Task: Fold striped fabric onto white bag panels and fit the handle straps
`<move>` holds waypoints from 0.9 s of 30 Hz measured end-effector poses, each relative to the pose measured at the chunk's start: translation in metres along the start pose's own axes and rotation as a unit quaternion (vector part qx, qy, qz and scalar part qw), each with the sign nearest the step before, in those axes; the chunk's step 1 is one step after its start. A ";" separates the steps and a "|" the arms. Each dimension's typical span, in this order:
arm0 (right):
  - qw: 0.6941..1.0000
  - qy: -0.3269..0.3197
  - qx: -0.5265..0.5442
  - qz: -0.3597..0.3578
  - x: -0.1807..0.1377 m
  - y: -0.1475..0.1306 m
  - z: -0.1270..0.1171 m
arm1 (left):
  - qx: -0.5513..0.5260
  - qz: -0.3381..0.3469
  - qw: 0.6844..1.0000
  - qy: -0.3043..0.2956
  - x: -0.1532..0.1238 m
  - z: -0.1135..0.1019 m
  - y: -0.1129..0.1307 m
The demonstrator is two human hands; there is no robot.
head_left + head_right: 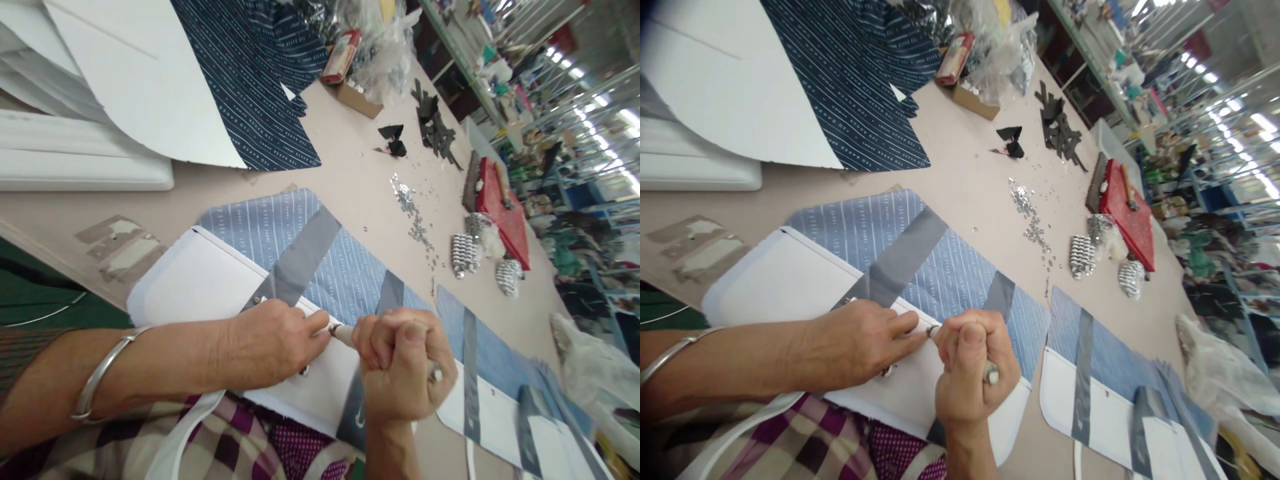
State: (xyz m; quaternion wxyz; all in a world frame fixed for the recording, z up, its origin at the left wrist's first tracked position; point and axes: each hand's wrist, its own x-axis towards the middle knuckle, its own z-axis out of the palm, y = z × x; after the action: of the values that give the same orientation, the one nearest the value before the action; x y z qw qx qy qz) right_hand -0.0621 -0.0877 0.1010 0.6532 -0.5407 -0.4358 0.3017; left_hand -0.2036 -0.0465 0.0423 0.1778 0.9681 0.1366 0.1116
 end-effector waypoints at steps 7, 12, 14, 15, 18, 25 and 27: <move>0.969 -0.131 -0.206 0.045 0.021 -0.001 0.020 | -0.006 0.001 1.000 0.006 0.000 0.003 0.000; 0.916 -0.226 -0.330 0.019 0.024 -0.002 0.042 | -0.068 -0.006 0.998 0.003 0.000 0.009 -0.003; 0.904 -0.240 -0.355 0.000 0.026 -0.002 0.047 | -0.092 -0.001 0.996 0.004 0.000 0.012 -0.003; 0.900 -0.242 -0.362 -0.009 0.027 -0.002 0.048 | -0.102 -0.002 0.995 0.004 0.000 0.013 -0.003; 0.899 -0.240 -0.366 -0.032 0.026 -0.002 0.046 | -0.109 -0.021 0.994 0.003 0.000 0.014 -0.003; 0.956 -0.149 -0.249 0.039 0.022 0.001 0.018 | -0.033 -0.004 0.999 0.019 -0.004 0.005 -0.002; 0.979 -0.115 -0.154 0.075 0.025 -0.005 0.012 | -0.021 -0.006 0.999 0.031 -0.003 0.003 -0.002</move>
State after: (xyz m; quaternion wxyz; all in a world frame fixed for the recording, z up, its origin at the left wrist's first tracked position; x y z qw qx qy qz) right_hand -0.0623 -0.0621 0.1120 0.4835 -0.6275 -0.5076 0.3389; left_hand -0.2064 -0.0468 0.0385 0.1947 0.9594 0.1454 0.1430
